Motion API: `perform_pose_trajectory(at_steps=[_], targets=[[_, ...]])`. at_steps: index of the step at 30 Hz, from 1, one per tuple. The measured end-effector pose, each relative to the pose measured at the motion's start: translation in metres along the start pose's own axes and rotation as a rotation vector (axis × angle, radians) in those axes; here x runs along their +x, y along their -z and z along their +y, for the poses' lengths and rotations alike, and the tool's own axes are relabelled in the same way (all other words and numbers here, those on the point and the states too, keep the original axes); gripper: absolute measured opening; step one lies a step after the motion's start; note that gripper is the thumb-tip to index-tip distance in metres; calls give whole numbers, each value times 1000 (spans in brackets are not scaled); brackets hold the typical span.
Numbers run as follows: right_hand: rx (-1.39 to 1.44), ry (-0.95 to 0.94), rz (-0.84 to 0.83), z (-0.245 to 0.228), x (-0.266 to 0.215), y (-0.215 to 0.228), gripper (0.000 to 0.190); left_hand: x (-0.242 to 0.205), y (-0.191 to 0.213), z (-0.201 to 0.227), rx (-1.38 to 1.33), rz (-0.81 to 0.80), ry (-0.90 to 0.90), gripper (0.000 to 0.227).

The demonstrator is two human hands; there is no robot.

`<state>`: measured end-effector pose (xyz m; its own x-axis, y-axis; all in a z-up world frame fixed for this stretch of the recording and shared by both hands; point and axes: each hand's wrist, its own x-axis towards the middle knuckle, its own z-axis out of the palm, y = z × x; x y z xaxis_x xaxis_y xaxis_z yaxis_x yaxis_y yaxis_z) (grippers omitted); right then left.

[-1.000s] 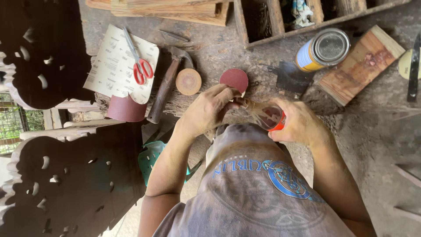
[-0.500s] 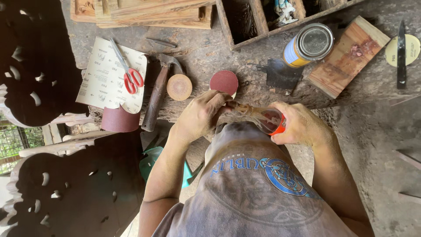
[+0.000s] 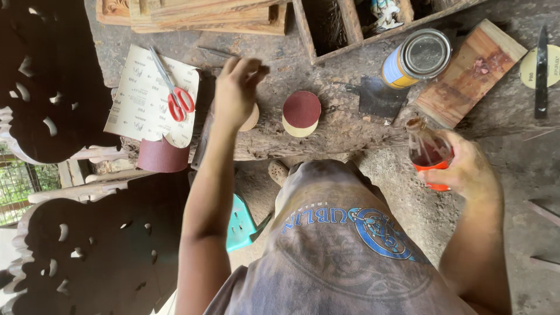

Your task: The person retrieves a roll of sandpaper and scissors, then cuts a circular piece of sandpaper to fit a sanding pad. They apply adhesive from a bottle to the sandpaper disc and attach it to the pad.

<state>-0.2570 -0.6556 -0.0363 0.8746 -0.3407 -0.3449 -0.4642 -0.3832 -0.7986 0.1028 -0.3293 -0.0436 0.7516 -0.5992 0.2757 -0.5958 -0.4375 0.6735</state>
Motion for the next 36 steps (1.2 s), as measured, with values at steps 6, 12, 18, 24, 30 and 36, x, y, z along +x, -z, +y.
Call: perform_pose_trajectory(at_steps=[6, 12, 18, 24, 30, 36], targets=[[52, 2, -32, -20, 6, -25, 75, 3, -45, 0, 346, 133, -122, 32], [-45, -6, -27, -35, 8, -33, 75, -43, -62, 73, 438, -506, 262, 63], [-191, 62, -100, -60, 33, -41, 78, -53, -64, 74, 280, -100, 71, 35], [-226, 143, -180, -96, 48, -53, 79, -70, -25, 75, 107, 93, 23, 12], [-180, 277, -203, -129, 59, -83, 76, -102, -25, 104, -424, 84, 246, 15], [-286, 295, -296, -161, 60, -89, 75, -136, -32, 89, -1674, -119, 645, 18]])
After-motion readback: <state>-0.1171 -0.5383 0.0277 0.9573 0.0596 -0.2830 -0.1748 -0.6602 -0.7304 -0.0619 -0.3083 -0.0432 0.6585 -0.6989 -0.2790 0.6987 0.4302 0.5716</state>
